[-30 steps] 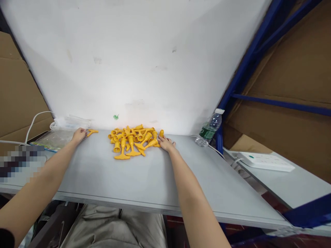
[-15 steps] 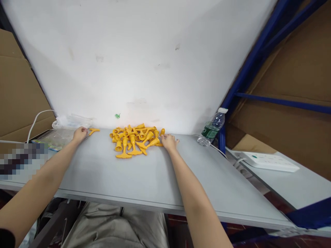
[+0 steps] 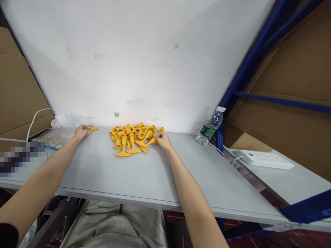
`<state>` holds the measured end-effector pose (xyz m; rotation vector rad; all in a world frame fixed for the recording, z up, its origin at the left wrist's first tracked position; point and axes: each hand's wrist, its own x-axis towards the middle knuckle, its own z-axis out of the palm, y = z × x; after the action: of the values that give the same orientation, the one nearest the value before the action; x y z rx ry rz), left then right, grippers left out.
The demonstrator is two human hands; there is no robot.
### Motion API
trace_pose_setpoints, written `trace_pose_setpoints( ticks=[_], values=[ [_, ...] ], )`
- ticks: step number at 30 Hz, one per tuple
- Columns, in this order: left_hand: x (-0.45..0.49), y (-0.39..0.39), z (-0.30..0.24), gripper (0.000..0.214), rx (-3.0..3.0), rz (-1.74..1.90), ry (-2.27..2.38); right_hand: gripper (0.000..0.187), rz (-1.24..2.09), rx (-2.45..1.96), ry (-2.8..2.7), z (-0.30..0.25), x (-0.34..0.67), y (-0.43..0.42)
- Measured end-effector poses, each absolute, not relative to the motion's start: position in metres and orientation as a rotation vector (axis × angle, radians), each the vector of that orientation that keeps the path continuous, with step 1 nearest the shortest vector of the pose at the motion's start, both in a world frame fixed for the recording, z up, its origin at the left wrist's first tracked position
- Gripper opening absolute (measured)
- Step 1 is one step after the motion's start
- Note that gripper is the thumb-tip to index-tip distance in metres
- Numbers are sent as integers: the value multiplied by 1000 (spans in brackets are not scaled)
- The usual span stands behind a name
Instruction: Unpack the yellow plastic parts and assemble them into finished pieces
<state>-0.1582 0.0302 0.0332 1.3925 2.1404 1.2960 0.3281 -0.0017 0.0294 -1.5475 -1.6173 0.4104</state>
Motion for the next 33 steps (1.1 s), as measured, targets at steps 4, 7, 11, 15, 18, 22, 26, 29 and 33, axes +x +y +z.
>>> trace_pose_setpoints(
  ticks=[4, 7, 11, 15, 18, 22, 26, 29, 33],
  values=[
    [-143, 24, 43, 18, 1466, 1317, 2124, 35, 487, -1459, -1433, 46, 327, -4],
    [-107, 15, 59, 21, 1619, 1450, 1979, 26, 269, -1412, -1403, 67, 319, -12],
    [-30, -13, 83, 29, 1977, 1343, 1597, 20, -2, -1127, -1452, 94, 289, -29],
    [36, -48, 93, 56, 2362, 995, 1430, 23, 47, -864, -1466, 113, 246, -51],
    [57, -62, 87, 62, 2433, 983, 1552, 27, 111, -773, -1422, 116, 223, -63],
    [54, -63, 68, 39, 2304, 1207, 1742, 33, 187, -778, -1425, 98, 214, -66],
    [38, -62, 54, 39, 2217, 1495, 1785, 41, 425, -818, -1459, 66, 214, -55],
    [30, -61, 49, 41, 2254, 1635, 1710, 50, 677, -848, -1463, 50, 215, -48],
    [31, -62, 46, 43, 2312, 1665, 1664, 55, 857, -871, -1410, 48, 217, -48]
  ],
)
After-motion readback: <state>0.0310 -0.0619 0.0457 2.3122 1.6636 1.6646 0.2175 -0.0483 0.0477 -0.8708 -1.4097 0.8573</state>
